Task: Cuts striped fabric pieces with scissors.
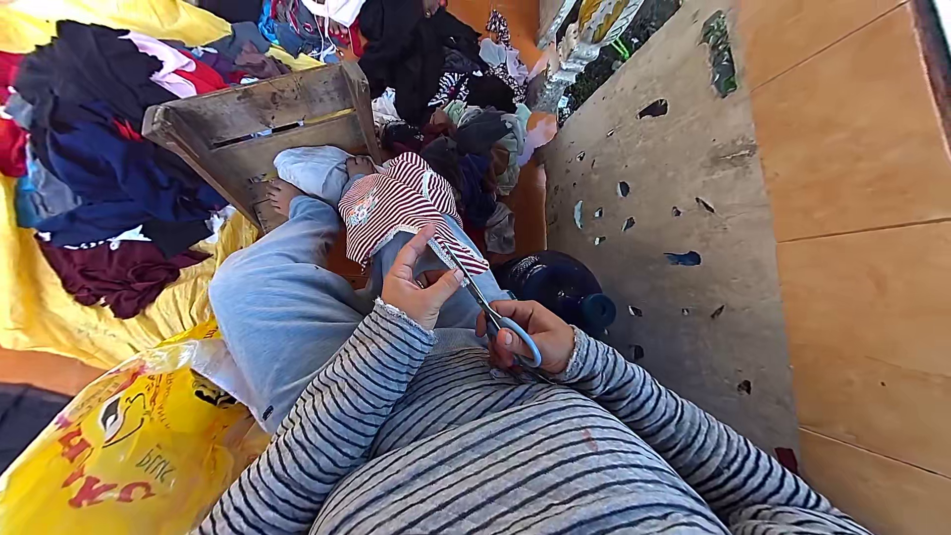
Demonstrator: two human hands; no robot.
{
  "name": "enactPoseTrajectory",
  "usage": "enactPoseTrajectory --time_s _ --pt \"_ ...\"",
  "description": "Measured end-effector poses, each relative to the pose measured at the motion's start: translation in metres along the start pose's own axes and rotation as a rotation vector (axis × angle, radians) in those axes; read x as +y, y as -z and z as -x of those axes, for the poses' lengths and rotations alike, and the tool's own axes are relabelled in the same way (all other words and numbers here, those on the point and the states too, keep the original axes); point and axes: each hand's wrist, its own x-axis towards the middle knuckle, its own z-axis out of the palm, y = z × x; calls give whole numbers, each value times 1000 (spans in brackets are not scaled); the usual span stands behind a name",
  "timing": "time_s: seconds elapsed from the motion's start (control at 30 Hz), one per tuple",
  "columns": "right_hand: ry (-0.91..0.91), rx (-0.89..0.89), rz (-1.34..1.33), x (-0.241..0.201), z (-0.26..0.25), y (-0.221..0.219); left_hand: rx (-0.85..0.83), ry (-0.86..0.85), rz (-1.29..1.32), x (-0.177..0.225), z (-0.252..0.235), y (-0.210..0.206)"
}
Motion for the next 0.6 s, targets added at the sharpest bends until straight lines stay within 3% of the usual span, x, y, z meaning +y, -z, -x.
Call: enactPoseTrajectory --time_s 0.6 --pt "-29 -14 -26 5 -24 5 -134 -15 -82 0 1 7"
